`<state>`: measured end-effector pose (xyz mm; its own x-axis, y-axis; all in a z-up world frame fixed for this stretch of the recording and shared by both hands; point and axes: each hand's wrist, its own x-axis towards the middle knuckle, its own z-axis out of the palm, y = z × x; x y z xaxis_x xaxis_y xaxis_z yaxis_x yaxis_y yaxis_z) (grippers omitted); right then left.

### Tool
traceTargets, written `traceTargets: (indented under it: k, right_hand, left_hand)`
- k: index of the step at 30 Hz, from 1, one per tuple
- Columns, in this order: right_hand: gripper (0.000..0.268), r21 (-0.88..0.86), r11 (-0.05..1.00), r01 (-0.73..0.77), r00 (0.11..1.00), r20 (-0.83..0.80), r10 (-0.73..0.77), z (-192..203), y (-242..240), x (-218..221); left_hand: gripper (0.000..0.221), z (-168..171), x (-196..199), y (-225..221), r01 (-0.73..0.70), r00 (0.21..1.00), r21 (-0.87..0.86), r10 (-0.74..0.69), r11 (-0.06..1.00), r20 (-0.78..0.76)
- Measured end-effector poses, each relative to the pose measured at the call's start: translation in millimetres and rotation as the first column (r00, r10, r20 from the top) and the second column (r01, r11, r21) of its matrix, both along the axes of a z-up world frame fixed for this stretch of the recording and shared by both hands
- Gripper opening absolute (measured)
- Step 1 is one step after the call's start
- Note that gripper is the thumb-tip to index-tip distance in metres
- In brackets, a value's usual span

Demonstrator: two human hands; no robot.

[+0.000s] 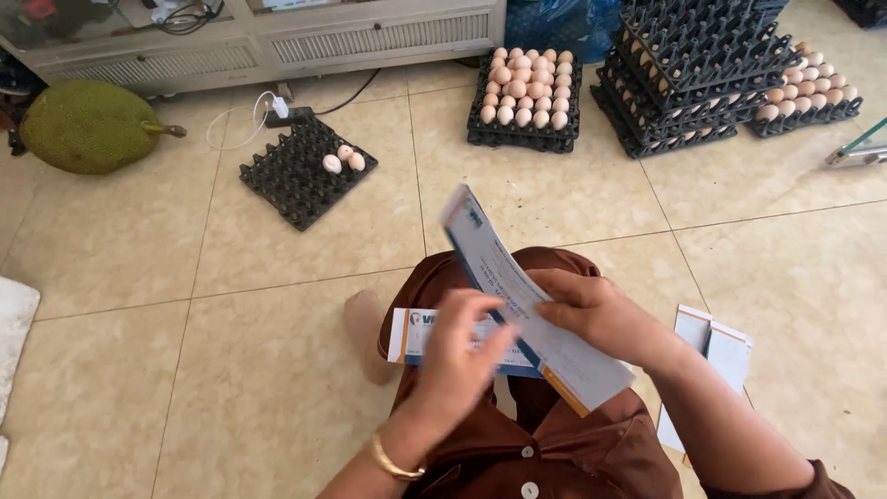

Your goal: The person is sitting on the floor sorting through a stack of papers and envelopes, inspecting and organizing them.

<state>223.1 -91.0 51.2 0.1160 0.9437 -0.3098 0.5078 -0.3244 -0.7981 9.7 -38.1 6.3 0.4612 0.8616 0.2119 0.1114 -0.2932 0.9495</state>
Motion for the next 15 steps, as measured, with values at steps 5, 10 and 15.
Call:
traceTargets:
  k: [5, 10, 15]
  right_hand:
    - [0.054, -0.166, 0.972, 0.163, 0.789, -0.570, -0.230, -21, -4, -15]
    - [0.050, -0.200, 0.949, 0.243, 0.684, -0.658, -0.314, -36, -18, -30]
    - [0.052, -0.177, 0.950, 0.257, 0.709, -0.633, -0.309, -42, -19, -39]
  left_hand:
    - [0.077, -23, 9, -19, 0.177, 0.973, 0.165, -0.148, 0.970, -0.175]
    - [0.066, -5, 0, -20, 0.125, 0.975, -0.303, -0.174, 0.945, -0.137]
    - [0.059, -19, 0, -19, 0.060, 0.991, -0.556, -0.115, 0.829, -0.065]
